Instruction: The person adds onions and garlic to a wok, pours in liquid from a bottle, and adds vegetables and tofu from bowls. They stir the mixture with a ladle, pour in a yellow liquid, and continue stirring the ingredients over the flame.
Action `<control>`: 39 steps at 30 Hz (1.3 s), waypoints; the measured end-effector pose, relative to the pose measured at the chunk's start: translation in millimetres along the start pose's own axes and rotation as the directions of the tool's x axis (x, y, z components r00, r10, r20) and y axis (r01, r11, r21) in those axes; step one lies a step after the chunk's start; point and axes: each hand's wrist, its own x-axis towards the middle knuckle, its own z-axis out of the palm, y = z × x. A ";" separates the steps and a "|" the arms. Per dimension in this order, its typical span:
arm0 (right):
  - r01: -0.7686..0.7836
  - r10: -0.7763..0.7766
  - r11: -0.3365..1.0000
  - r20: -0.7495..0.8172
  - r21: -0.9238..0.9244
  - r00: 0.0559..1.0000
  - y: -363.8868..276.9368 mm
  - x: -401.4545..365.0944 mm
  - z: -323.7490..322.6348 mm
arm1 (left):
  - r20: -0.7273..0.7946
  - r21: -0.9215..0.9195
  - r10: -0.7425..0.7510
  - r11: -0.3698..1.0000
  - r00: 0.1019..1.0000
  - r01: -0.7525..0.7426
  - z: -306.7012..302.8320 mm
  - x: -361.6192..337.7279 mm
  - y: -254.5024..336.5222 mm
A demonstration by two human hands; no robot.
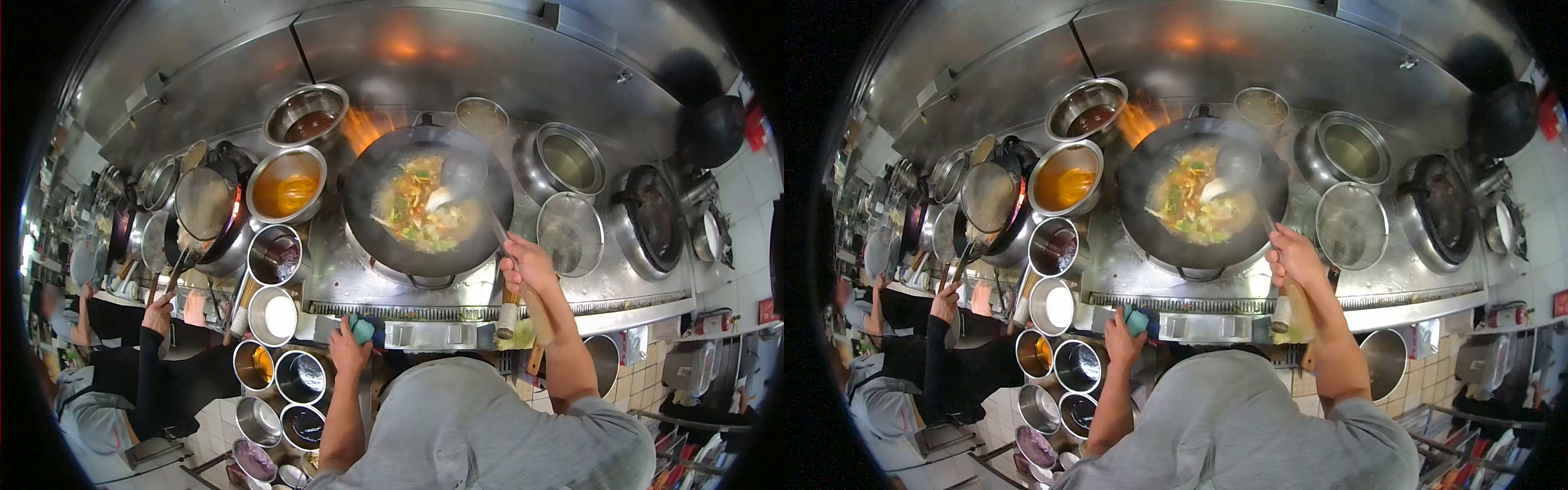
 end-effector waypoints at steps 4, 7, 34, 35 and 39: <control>0.206 -0.276 0.842 -0.070 -0.499 0.959 34.6 38.0 11.7 | -0.021 0.024 0.014 1.000 1.000 -0.013 2.3 -0.3 -4.0; 0.321 -0.467 0.607 0.001 -0.727 0.884 63.1 78.7 15.2 | -0.040 0.010 0.041 0.999 0.998 -0.040 5.0 -0.8 -5.7; -0.172 0.168 0.985 0.253 -0.006 0.953 32.7 -34.8 -15.7 | -0.082 -0.012 0.062 0.998 0.995 -0.063 11.9 -1.9 -11.4; -0.149 0.160 0.986 0.194 -0.069 0.968 22.4 -42.4 -13.3 | -0.079 -0.010 0.059 0.998 0.995 -0.060 10.7 -2.1 -10.5; 0.120 -0.126 0.846 0.023 -0.520 0.992 16.6 -25.9 -7.8 | -0.065 0.005 0.050 0.999 0.997 -0.050 12.0 -0.9 -11.2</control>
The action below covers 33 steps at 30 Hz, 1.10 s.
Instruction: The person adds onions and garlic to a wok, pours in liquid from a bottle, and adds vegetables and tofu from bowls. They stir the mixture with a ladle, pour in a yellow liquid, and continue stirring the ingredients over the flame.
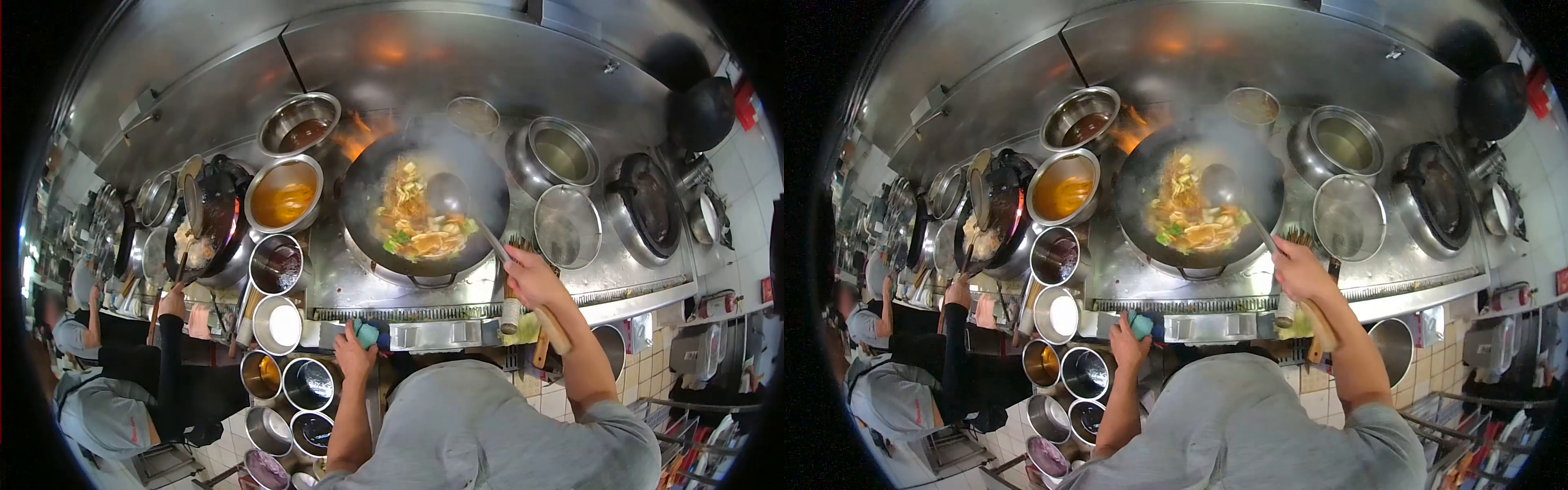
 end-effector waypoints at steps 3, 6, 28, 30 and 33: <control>0.244 -0.304 0.921 -0.168 -0.304 0.938 36.7 65.5 34.8 | 0.023 0.018 -0.009 1.000 1.000 0.009 -2.4 -0.7 1.9; 0.212 -0.218 0.975 -0.110 -0.062 0.970 21.9 80.6 77.1 | 0.035 0.024 -0.017 1.000 0.999 0.016 -2.2 -0.8 2.2; -0.066 0.036 0.942 0.097 0.329 0.995 27.6 23.3 76.8 | 0.036 0.030 -0.019 0.999 0.999 0.018 -4.2 0.3 3.2; -0.227 0.104 0.829 0.259 0.512 0.960 17.0 3.2 46.2 | 0.032 0.025 -0.010 1.000 0.999 0.009 -4.2 0.4 2.3; -0.290 0.182 0.834 0.262 0.469 0.948 3.3 -22.0 4.9 | 0.028 0.021 -0.001 1.000 1.000 0.001 -4.0 -1.4 0.7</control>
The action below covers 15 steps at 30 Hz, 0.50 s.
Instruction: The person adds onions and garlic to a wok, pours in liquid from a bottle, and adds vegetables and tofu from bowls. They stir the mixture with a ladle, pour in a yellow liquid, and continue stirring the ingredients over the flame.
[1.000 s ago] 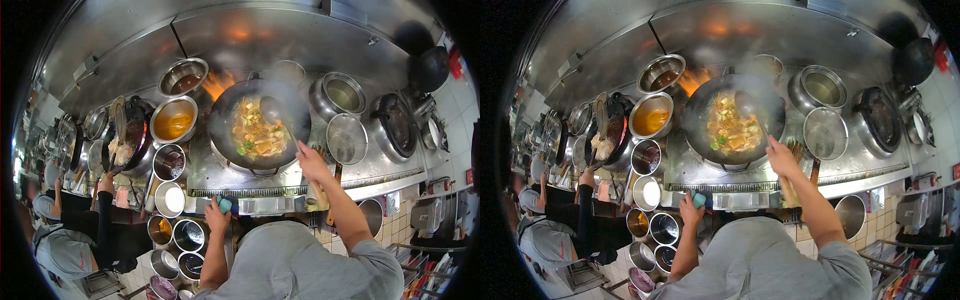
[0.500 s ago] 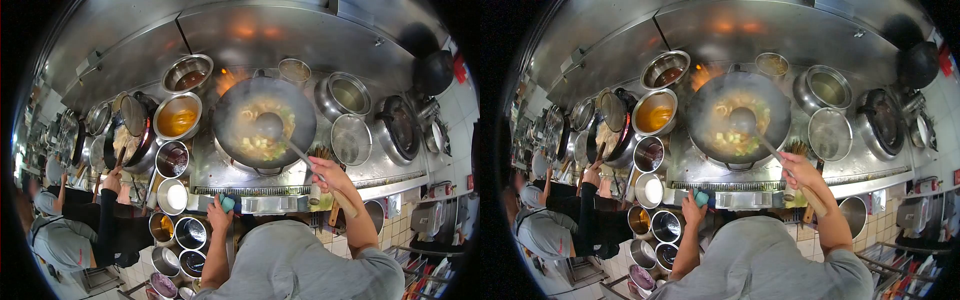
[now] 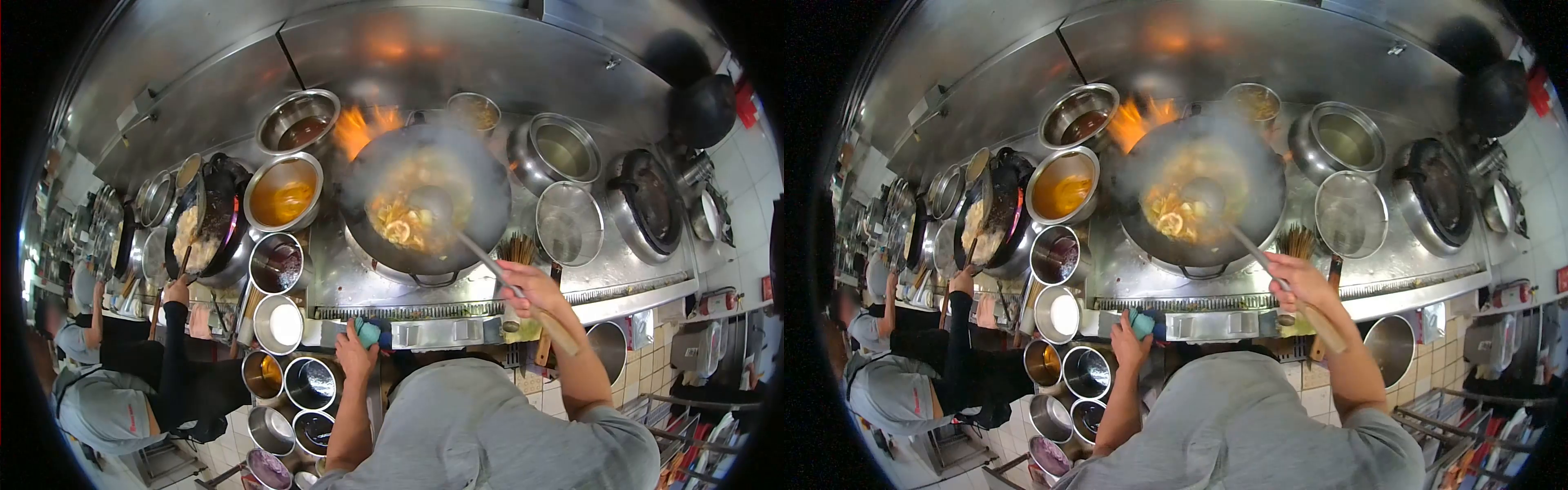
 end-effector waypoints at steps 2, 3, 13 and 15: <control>0.077 -0.101 0.968 -0.090 -0.240 0.991 -8.1 -0.9 -0.4 | -0.002 -0.002 -0.002 1.000 1.000 0.002 0.0 -0.1 0.0; 0.141 -0.202 0.905 -0.114 -0.401 0.973 -11.3 2.3 3.1 | 0.002 -0.001 -0.005 1.000 1.000 0.005 -0.5 -0.2 0.6; 0.101 -0.098 0.993 -0.053 0.056 0.994 28.1 47.9 42.3 | 0.041 0.015 -0.034 0.999 0.999 0.034 0.5 0.5 -2.2; 0.025 -0.034 0.979 0.045 0.204 0.998 19.6 30.9 14.3 | 0.044 0.035 -0.041 0.999 0.998 0.039 -2.8 -0.6 1.4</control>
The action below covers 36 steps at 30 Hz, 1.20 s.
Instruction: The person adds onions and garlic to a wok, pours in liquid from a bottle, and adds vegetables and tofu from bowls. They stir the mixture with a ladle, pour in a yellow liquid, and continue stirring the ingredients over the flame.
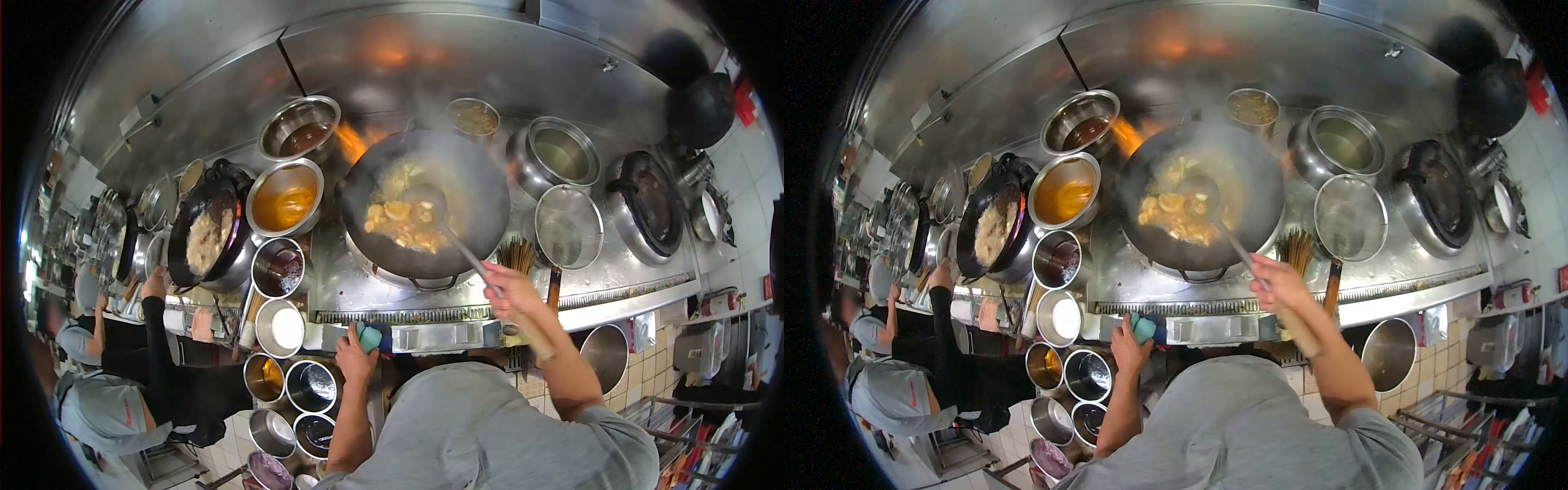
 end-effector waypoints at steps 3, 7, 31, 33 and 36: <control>-0.028 0.024 0.993 -0.036 -0.118 0.999 -31.9 -25.6 -23.3 | -0.006 0.013 0.008 1.000 1.000 -0.008 -9.6 -3.5 7.3; 0.192 -0.351 0.711 -0.104 -0.677 0.931 -26.7 -4.1 -9.2 | 0.000 0.030 0.006 1.000 1.000 -0.006 -12.8 -4.5 12.1; 0.034 -0.059 0.972 -0.099 -0.231 0.993 -8.8 39.2 20.9 | 0.656 -0.380 0.553 0.830 0.513 -0.409 218.4 -72.0 119.7; -0.036 0.034 0.999 -0.031 -0.041 0.999 -17.2 24.2 7.4 | 0.663 -0.346 0.585 0.793 0.467 -0.502 255.9 -72.7 136.3; -0.094 0.086 0.987 -0.067 -0.132 0.994 -48.5 -11.3 -20.1 | 0.735 -0.298 0.551 0.786 0.395 -0.542 246.6 -61.7 154.4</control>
